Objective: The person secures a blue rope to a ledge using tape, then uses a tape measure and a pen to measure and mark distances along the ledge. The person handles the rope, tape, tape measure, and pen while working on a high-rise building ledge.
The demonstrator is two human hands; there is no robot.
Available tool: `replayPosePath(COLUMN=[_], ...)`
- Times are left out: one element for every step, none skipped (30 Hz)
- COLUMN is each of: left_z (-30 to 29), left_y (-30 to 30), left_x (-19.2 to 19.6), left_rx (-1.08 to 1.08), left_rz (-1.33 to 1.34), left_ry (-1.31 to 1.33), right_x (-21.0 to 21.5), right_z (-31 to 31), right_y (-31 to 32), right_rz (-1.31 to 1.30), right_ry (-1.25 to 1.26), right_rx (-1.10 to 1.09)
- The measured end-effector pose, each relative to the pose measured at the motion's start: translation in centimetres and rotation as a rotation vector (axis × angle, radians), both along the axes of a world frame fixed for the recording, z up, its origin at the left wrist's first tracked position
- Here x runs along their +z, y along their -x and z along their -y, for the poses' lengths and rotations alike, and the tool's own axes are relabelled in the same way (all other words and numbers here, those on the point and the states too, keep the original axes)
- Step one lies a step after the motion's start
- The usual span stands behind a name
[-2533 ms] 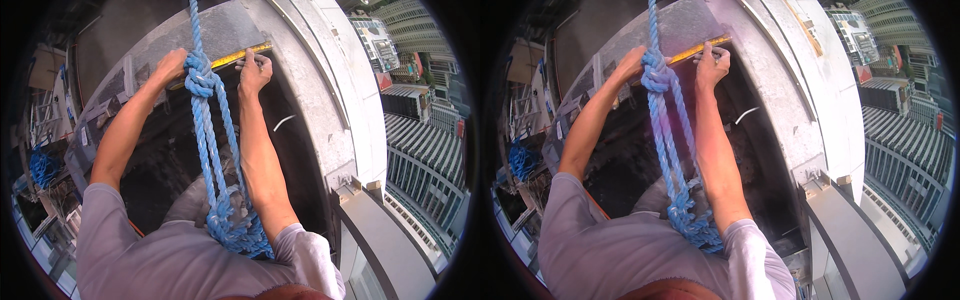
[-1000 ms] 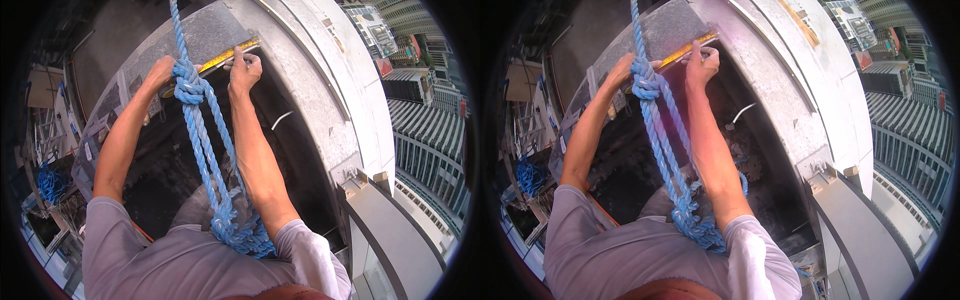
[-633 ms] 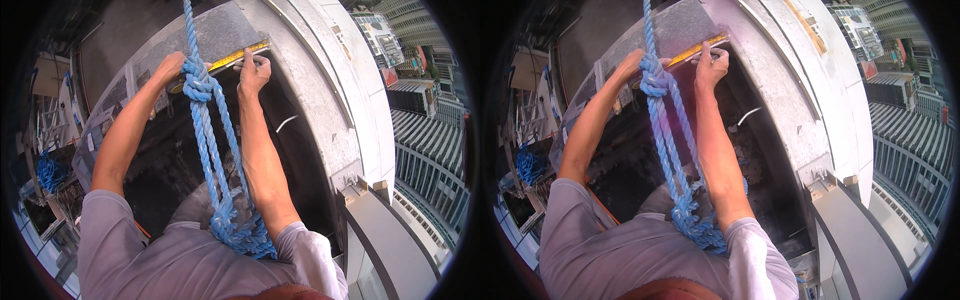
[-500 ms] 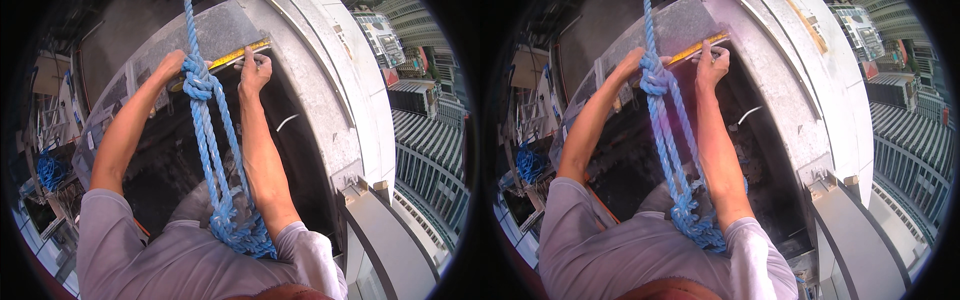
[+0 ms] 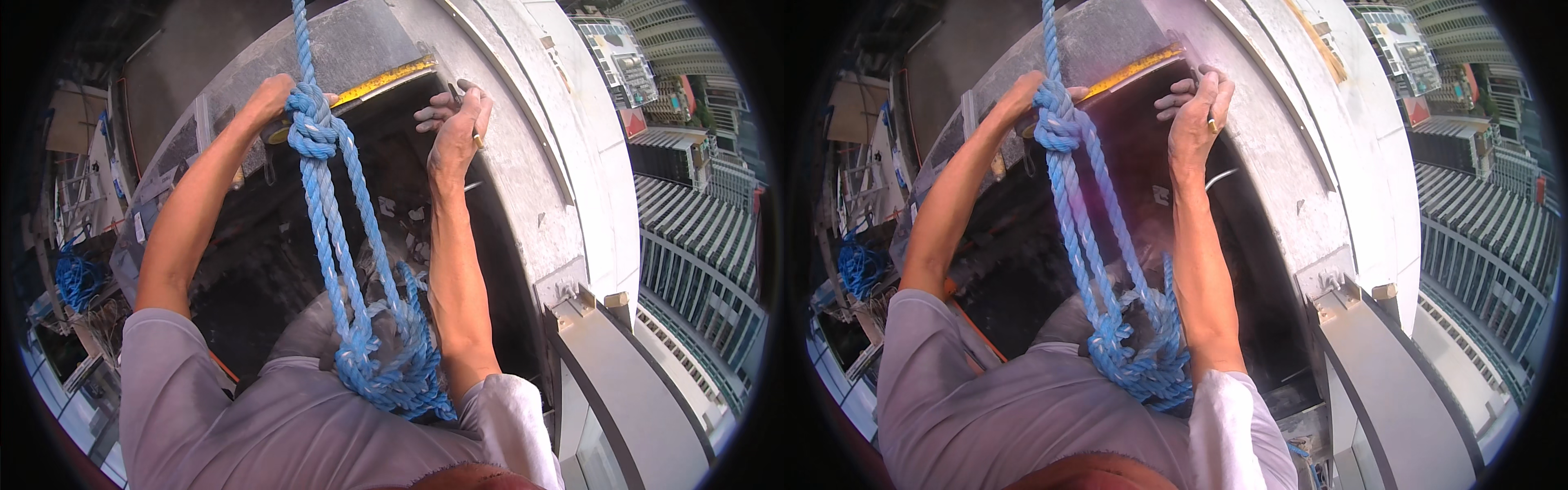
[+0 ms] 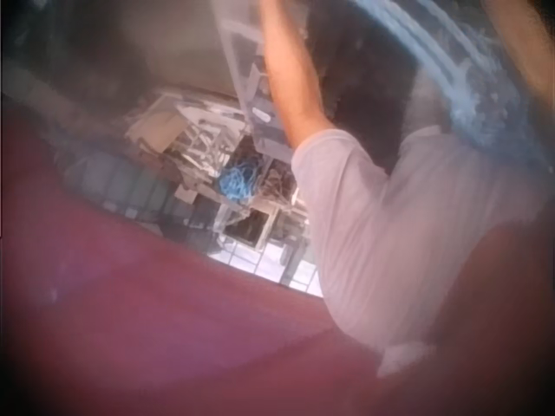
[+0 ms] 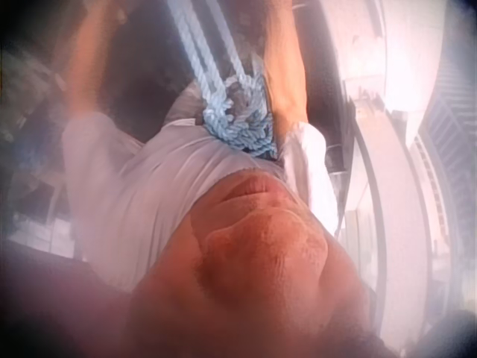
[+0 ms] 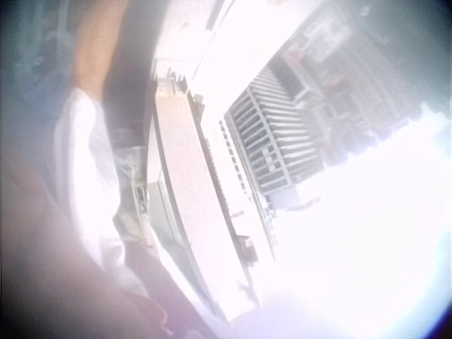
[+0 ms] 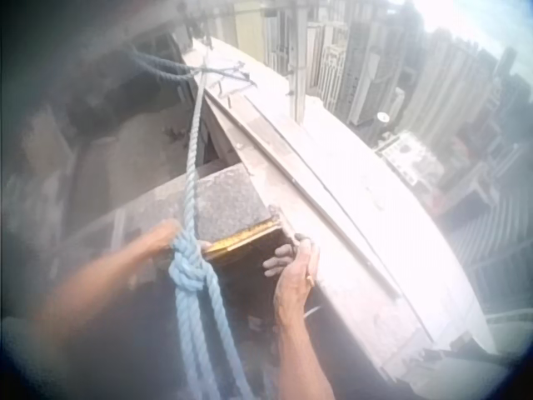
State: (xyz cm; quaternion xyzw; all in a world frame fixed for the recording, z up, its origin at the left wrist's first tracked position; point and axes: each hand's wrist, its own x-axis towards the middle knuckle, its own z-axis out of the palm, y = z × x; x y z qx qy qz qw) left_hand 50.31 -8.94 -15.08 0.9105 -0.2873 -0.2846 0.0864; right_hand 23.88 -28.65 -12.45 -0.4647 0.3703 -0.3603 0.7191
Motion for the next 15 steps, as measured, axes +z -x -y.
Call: replayPosePath(left_z=[-0.3,-0.5,-0.6,-0.7,-0.6,-0.4,-0.3,-0.3,-0.1,0.0,-0.2,-0.5,-0.8,-0.7,-0.6], left_y=[-0.2,-0.4,-0.4,-0.6,-0.6,-0.6,-0.6,-0.6,-0.6,-0.6,-0.7,-0.8,-0.9,-0.7,-0.5], left_x=[-0.5,-0.8,-1.1,-1.3,-1.5,-1.5,-1.5,-1.4,-1.3,-1.1,-1.3,-1.4,-1.5,-1.2,-1.0], left_rx=[-0.001,-0.006,-0.013,-0.009,-0.007,0.006,0.011,0.016,0.01,-0.001,-0.007,-0.018,-0.016,-0.017,-0.005], left_rz=[0.005,0.011,0.026,0.035,0.043,0.045,0.046,0.045,0.043,0.039,0.036,0.032,0.029,0.024,0.021], left_ry=[0.019,0.04,0.051,0.052,0.053,0.043,0.037,0.031,0.028,0.035,0.04,0.053,0.057,0.062,0.057], right_x=[0.2,0.3,0.1,-0.3,-0.8,-1.3,-1.9,-2.3,-2.7,-3.2,-3.2,-3.2,-3.2,-3.2,-3.2], right_z=[1.4,3.0,4.8,6.3,7.7,8.9,10.0,11.0,11.7,12.3,12.5,13.0,13.3,13.7,14.1], right_y=[0.4,0.7,0.7,0.8,0.8,0.7,0.6,0.6,0.4,0.1,-0.1,-0.1,-0.2,-0.3,-0.3], right_rz=[0.027,0.017,0.01,0.02,-0.036,-0.093,-0.15,-0.141,-0.135,-0.129,-0.122,-0.115,-0.136,-0.158,-0.179], right_ry=[0.047,0.095,0.143,0.148,0.229,0.308,0.386,0.4,0.414,0.427,0.439,0.405,0.422,0.438,0.454], right_rx=[-0.002,0.009,0.02,0.026,0.061,0.097,0.134,0.163,0.188,0.214,0.245,0.274,0.303,0.33,0.358])
